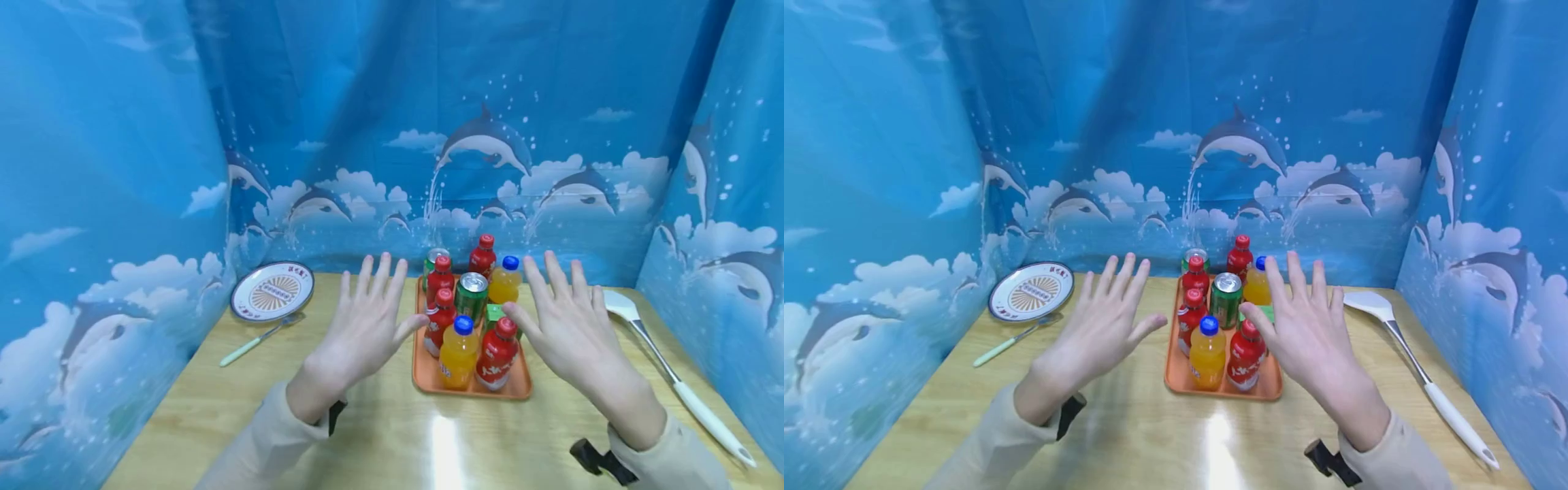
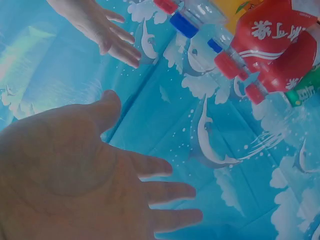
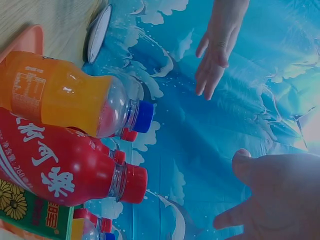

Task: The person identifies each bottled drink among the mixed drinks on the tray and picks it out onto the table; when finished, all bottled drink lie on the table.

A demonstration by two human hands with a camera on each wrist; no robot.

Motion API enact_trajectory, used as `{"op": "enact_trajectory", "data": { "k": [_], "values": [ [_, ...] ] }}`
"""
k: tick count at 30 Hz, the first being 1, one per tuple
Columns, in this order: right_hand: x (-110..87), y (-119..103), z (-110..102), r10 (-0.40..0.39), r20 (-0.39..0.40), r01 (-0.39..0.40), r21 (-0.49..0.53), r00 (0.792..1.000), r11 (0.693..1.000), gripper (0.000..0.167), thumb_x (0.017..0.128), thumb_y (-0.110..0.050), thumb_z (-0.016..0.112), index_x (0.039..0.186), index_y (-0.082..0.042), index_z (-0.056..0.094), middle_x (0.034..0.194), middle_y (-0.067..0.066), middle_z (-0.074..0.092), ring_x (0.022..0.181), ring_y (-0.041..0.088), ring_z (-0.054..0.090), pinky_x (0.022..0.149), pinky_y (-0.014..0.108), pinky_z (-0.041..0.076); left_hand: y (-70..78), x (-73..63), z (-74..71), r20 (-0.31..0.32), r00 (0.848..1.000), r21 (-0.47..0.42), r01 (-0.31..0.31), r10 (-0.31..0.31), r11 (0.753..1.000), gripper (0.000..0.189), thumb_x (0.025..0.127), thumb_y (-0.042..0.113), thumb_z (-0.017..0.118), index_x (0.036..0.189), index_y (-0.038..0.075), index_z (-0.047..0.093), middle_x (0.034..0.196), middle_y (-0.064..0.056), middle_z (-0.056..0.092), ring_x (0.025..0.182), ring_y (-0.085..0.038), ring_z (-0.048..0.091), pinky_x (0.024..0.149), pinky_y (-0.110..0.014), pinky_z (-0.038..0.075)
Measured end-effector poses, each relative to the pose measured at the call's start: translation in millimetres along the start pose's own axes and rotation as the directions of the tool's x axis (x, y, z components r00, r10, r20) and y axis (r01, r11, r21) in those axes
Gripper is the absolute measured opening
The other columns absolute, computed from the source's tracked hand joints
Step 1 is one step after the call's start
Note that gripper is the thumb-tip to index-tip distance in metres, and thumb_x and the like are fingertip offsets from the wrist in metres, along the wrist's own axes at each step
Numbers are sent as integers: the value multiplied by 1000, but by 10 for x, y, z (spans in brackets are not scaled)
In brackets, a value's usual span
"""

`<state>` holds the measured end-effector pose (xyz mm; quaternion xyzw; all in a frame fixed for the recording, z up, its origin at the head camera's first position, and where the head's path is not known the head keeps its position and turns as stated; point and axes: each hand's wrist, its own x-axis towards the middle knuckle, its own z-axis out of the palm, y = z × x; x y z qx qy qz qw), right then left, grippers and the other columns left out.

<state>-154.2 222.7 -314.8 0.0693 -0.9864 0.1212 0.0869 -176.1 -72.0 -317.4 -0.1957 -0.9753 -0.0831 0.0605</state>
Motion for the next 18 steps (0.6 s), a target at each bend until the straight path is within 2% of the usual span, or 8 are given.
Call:
{"op": "enact_trajectory", "data": {
  "k": [4,7,9,13,16,18],
  "values": [
    [91,100,-3,11,-89,-7,54,996,999,79,111,-61,31,171,-16,7,174,28,14,154,62,16,117,85,18,-95,125,85,-65,998,-88,-28,23,996,86,105,63,49,170,17,17,178,-13,18,164,-41,20,131,-66,20],
    [261,311,44,81,-140,-60,144,987,988,72,113,-52,30,170,-12,10,168,34,24,146,63,29,110,83,30,-222,315,200,-120,992,-230,-76,49,970,78,106,54,55,169,19,24,175,-10,29,161,-35,32,129,-60,32],
    [392,494,128,138,-114,-114,196,984,974,68,115,-44,30,170,-10,10,163,37,31,138,63,38,99,80,40,-299,436,290,-119,990,-347,-111,74,931,73,106,47,59,167,22,28,172,-7,35,158,-30,38,127,-55,38],
    [607,850,403,183,47,-189,240,982,952,65,115,-31,28,167,1,9,152,41,43,129,60,51,85,67,52,-398,636,511,-63,989,-557,-144,132,818,66,106,33,63,165,24,33,164,-6,47,149,-27,49,118,-54,49],
    [703,1039,629,170,174,-214,279,970,936,63,114,-26,30,164,8,14,144,42,52,118,54,63,79,55,59,-421,755,672,-10,984,-649,-141,178,748,63,106,27,64,163,22,36,160,-10,50,144,-33,53,115,-56,51],
    [741,1120,763,158,236,-230,319,959,919,62,113,-25,32,162,11,18,141,42,55,108,49,69,76,49,63,-421,818,762,27,981,-692,-121,193,712,62,107,26,63,162,20,37,159,-11,51,144,-36,53,115,-58,50]
  ]
}}
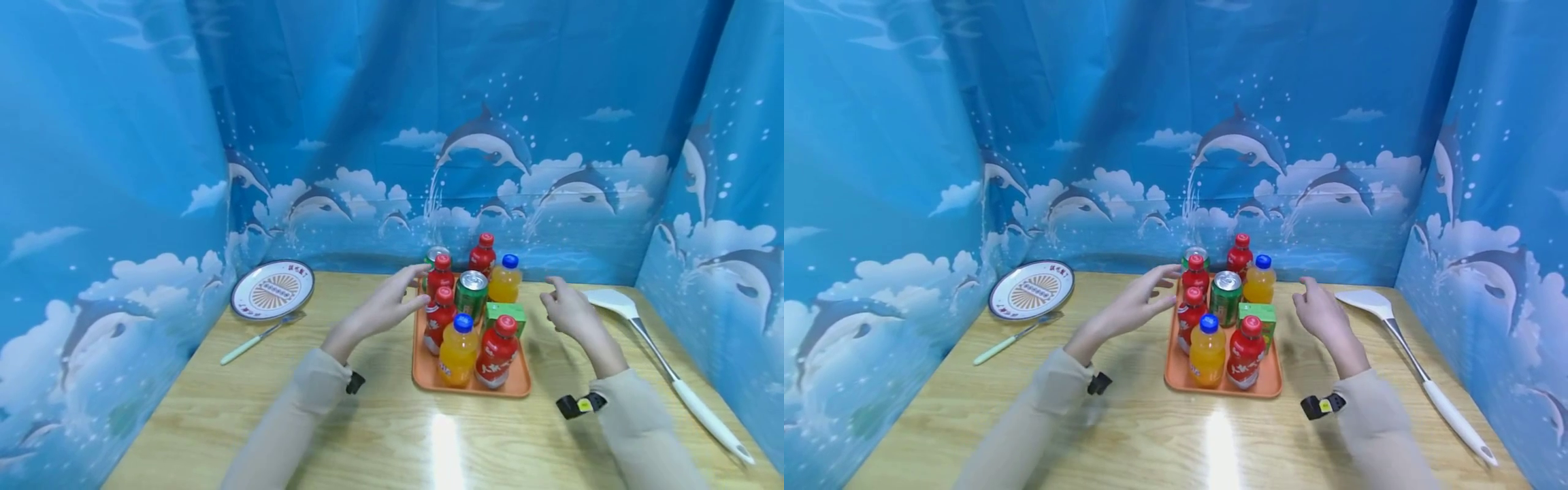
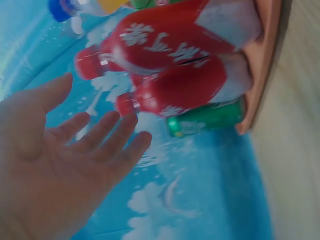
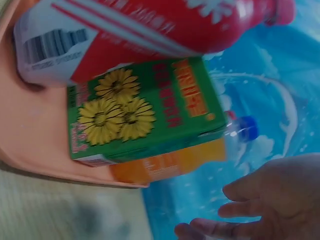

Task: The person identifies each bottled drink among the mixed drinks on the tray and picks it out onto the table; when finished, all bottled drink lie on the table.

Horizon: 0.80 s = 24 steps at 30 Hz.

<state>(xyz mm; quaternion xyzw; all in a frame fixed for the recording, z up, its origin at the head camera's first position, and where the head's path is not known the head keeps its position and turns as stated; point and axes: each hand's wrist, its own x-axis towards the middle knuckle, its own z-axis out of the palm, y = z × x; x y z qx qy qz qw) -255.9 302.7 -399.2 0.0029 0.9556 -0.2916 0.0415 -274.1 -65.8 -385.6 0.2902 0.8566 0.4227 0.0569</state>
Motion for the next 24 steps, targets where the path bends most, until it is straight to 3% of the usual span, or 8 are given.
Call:
{"op": "enact_trajectory", "data": {
  "k": [6,11,18,24],
  "values": [
    [152,146,242,22,66,-29,101,998,995,58,111,-19,41,158,12,27,130,40,59,81,28,69,65,38,64,-161,118,139,58,997,-103,47,-42,994,60,105,24,66,160,20,41,153,-8,57,140,-31,58,116,-53,52],
    [199,163,360,34,98,-48,146,995,988,52,111,-16,42,154,11,36,110,33,66,67,22,65,60,38,61,-234,136,202,91,996,-125,29,-18,992,58,103,22,69,156,21,47,149,-4,60,135,-25,60,115,-50,53],
    [256,224,470,16,108,-34,174,994,984,43,109,-9,44,144,16,45,98,26,68,63,18,66,57,35,61,-284,117,236,133,991,-141,28,-9,990,63,98,24,76,156,23,49,150,-3,59,134,-24,59,116,-51,52],
    [258,256,547,20,133,-52,236,991,970,47,94,7,43,140,15,48,85,14,62,64,16,64,57,35,63,-325,102,266,144,990,-136,21,-1,991,68,96,19,79,157,19,48,157,-6,55,137,-28,59,117,-51,52]
  ]
}}
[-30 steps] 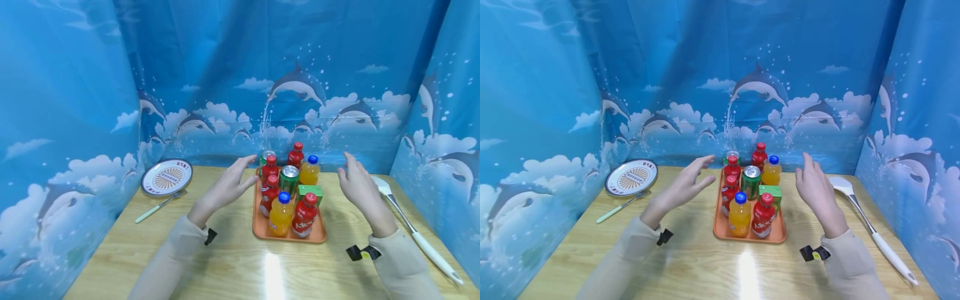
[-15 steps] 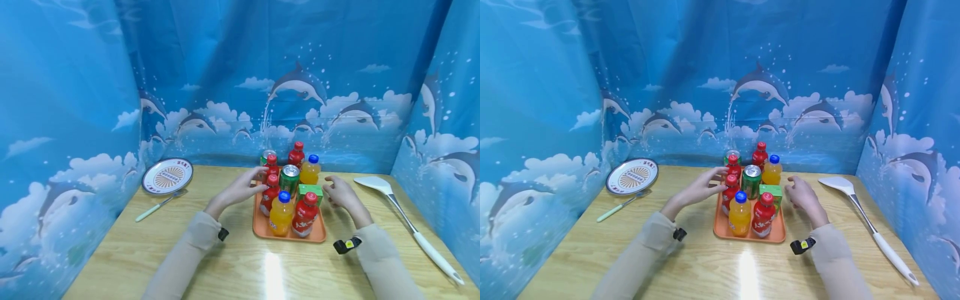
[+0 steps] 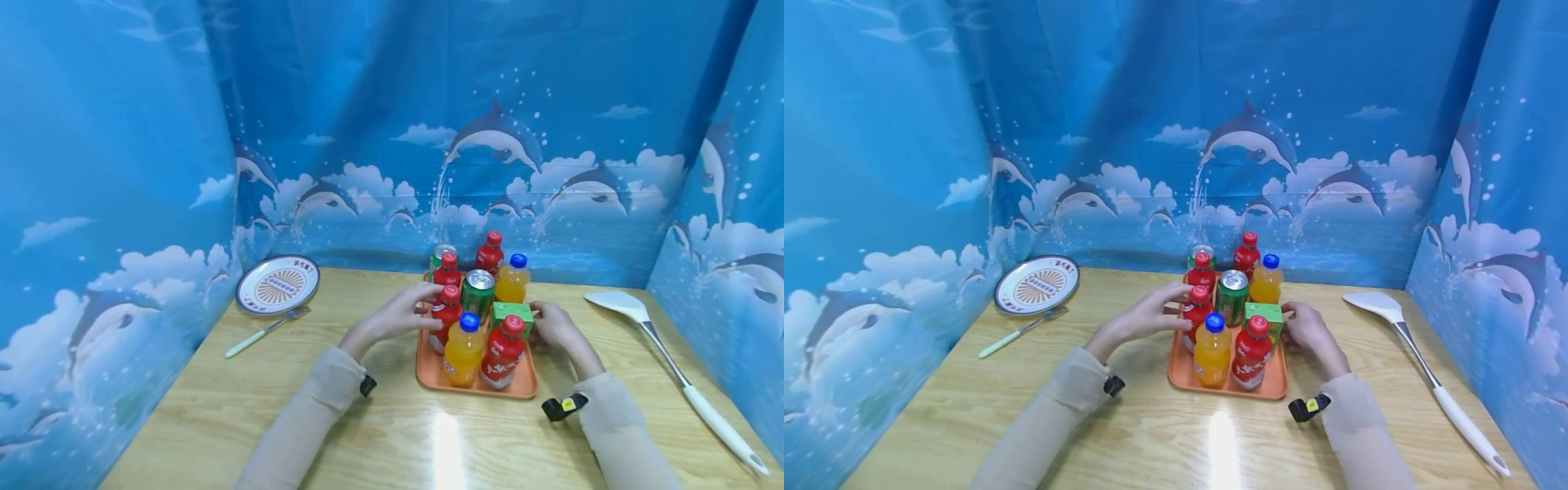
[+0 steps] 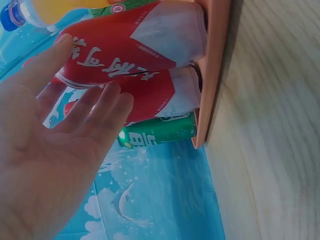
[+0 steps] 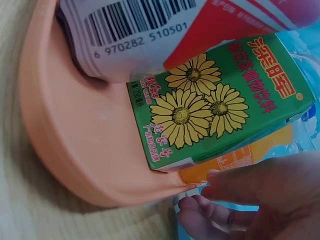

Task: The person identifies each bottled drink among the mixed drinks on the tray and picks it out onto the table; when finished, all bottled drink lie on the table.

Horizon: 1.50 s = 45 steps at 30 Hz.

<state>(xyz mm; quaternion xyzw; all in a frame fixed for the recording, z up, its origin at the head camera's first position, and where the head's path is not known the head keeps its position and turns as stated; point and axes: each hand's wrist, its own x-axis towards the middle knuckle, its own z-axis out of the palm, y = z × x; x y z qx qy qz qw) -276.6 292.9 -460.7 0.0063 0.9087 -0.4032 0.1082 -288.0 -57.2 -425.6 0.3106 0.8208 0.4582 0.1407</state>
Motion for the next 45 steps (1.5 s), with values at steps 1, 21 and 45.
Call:
{"op": "enact_trajectory", "data": {
  "k": [1,21,45],
  "values": [
    [-4,8,4,-4,6,4,2,1000,1000,47,93,8,43,139,15,49,83,13,60,64,16,64,56,35,63,-6,1,8,0,1000,0,0,0,1000,69,95,19,79,157,18,48,158,-6,54,137,-28,59,116,-51,52],
    [20,73,63,-97,-40,94,-74,995,993,41,87,12,51,128,13,55,73,14,62,56,14,64,50,36,61,-59,19,89,-29,999,77,-31,33,997,70,94,17,80,157,13,50,152,-9,62,124,-24,70,106,-34,60],
    [39,32,97,-63,-12,62,-51,998,997,38,95,10,51,133,12,51,83,20,63,61,17,65,53,37,63,-132,25,105,-69,993,114,-92,100,989,69,91,17,84,153,13,53,145,-8,66,116,-22,73,99,-30,62]
  ]
}}
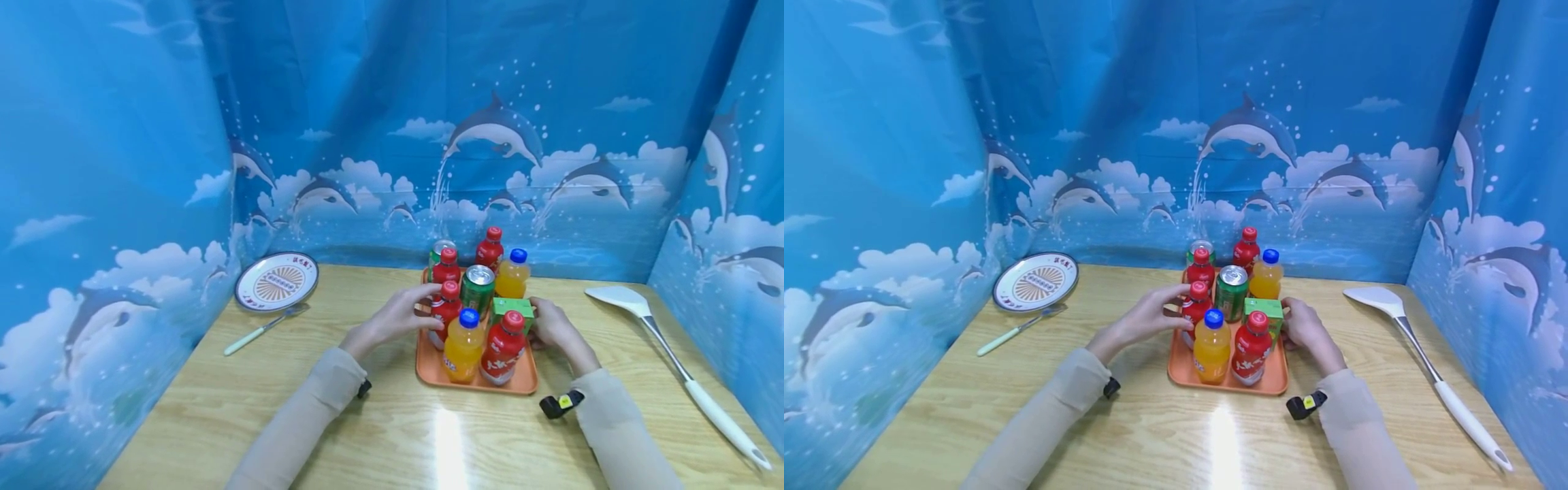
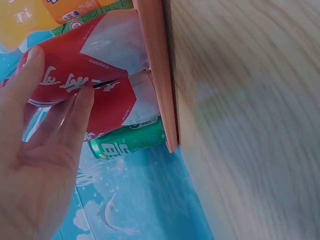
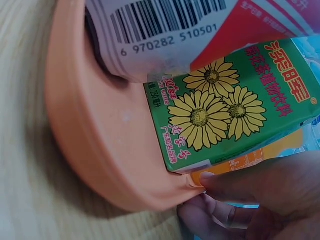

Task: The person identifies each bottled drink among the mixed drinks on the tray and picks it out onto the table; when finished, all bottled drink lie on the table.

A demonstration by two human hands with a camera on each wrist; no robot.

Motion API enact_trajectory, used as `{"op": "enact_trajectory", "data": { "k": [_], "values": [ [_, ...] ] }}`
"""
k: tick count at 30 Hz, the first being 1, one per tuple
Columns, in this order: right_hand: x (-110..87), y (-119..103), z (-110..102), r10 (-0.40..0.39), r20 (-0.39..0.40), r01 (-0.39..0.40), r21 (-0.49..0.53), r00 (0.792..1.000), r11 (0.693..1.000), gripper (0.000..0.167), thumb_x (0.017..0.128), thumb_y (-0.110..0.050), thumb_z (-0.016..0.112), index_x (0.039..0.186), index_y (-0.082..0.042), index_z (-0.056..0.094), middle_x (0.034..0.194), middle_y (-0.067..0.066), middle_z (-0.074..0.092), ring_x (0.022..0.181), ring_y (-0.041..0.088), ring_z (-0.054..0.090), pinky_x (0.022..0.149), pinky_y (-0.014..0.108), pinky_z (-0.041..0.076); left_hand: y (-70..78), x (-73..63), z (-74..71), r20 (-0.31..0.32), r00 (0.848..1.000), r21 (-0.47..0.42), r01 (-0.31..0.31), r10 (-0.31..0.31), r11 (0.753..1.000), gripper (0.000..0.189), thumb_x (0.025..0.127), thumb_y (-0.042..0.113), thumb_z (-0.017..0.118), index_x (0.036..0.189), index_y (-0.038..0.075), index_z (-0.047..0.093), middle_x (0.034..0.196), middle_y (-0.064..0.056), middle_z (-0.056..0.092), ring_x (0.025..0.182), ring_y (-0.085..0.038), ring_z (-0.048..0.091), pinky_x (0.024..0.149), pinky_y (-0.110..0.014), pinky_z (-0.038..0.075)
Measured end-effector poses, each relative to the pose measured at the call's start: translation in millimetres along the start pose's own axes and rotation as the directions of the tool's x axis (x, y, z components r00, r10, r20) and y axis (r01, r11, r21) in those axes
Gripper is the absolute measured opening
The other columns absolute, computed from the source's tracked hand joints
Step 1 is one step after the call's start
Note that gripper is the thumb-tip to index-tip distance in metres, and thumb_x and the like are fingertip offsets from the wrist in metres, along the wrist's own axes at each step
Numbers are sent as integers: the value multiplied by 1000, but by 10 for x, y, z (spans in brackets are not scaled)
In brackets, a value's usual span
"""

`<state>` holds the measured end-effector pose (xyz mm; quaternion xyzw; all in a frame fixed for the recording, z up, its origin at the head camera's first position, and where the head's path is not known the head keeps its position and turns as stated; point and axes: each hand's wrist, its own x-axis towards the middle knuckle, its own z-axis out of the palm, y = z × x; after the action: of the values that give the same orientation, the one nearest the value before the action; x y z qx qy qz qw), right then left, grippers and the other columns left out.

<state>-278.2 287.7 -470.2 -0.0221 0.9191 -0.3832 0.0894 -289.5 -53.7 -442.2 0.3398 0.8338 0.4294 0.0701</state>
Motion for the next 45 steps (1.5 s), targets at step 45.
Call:
{"op": "enact_trajectory", "data": {
  "k": [45],
  "values": [
    [15,4,1,22,16,-22,-15,1000,1000,41,95,10,51,136,11,50,89,22,61,64,19,66,55,36,63,172,-21,-335,-24,978,-447,175,-207,877,66,92,13,80,153,18,54,151,-14,59,131,-38,63,83,-43,68]
  ]
}}
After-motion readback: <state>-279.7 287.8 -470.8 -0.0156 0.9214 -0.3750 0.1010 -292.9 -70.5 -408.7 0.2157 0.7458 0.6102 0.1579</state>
